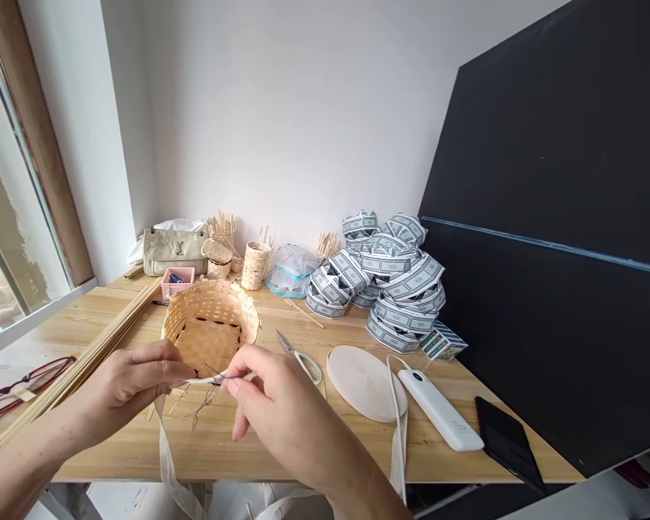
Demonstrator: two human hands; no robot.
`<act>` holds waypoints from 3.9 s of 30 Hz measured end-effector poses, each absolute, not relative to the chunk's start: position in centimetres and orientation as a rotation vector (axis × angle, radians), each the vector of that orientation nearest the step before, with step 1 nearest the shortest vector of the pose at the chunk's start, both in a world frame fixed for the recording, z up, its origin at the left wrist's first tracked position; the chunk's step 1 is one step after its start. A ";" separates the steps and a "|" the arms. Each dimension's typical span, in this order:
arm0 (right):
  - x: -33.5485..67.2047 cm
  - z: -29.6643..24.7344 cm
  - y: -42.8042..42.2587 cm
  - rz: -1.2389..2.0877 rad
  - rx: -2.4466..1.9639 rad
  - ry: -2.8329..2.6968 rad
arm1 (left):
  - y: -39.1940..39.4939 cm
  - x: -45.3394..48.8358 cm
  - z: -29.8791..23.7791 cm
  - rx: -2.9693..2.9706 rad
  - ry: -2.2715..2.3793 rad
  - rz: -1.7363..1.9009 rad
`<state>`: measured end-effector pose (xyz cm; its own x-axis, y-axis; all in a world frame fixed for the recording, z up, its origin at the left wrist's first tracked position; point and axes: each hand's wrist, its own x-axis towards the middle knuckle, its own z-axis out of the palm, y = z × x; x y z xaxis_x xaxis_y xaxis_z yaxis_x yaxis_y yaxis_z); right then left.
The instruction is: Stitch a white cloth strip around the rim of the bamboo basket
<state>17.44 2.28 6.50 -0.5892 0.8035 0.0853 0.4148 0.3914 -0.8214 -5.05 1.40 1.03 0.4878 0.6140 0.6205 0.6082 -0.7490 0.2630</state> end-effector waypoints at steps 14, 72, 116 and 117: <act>20.0 -1.1 2.8 2.023 -0.726 -1.596 | 1.7 -6.4 1.2 2.275 1.300 1.521; 25.4 0.9 4.6 0.977 -0.737 -0.765 | 3.7 -5.4 -0.3 1.811 1.471 1.765; 14.9 0.6 5.8 0.838 -0.969 -1.899 | 2.7 -6.2 -1.4 1.374 1.098 1.836; 15.4 0.6 6.1 0.911 -0.983 -1.878 | 2.6 -6.2 -1.2 1.326 1.085 1.847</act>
